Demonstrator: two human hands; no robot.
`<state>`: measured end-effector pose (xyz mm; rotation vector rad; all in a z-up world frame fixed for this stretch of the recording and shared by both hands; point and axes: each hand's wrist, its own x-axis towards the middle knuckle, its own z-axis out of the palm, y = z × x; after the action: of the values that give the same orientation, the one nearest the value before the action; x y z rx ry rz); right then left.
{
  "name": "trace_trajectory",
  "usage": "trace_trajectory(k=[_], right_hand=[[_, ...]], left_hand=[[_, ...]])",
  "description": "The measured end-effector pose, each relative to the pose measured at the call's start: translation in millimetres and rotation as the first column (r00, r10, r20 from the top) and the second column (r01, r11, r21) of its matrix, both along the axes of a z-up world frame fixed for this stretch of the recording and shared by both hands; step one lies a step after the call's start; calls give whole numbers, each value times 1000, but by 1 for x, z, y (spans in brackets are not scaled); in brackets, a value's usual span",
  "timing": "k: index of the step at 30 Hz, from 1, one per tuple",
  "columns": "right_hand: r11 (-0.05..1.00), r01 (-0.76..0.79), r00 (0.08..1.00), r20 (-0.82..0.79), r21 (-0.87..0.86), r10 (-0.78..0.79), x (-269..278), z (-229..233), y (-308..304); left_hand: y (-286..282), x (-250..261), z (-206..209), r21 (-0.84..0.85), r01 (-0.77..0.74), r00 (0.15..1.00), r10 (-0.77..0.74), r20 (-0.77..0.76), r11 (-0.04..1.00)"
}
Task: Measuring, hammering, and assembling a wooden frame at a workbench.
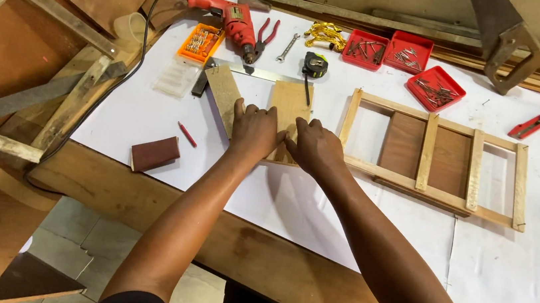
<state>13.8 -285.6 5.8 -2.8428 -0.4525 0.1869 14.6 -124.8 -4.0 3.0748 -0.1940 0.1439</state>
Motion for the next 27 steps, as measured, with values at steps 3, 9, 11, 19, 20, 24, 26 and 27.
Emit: trace_trajectory(k=[3, 9, 11, 19, 20, 24, 26, 27], right_hand=[[1000, 18, 1000, 24, 6, -18, 3, 4, 5], [996, 66, 998, 14, 53, -67, 14, -13, 3], [984, 88, 995, 26, 156, -93, 23, -30, -3], [845, 122, 991, -107, 520, -77, 39, -48, -8], [845, 95, 994, -95, 526, -53, 43, -52, -9], [788, 260, 936, -347, 558, -64, 28, -12, -6], [780, 257, 932, -360, 571, -44, 28, -13, -7], [771, 254, 927, -373, 584, -22, 28, -14, -7]], left_hand=[[3, -1, -1, -69, -9, 998, 5, -63, 998], [4, 5, -21, -211, 37, 995, -16, 99, 977], [2, -3, -12, -275, 25, 990, 14, 140, 961], [-10, 4, -4, -631, 60, 981, 72, 181, 773], [-10, 6, -7, -669, 59, 986, 59, 153, 741], [-8, 13, -12, -749, 123, 980, 37, 194, 651], [-4, 18, -15, -767, -20, 998, 55, 19, 641], [-2, 21, -16, -760, -165, 985, 69, -156, 628]])
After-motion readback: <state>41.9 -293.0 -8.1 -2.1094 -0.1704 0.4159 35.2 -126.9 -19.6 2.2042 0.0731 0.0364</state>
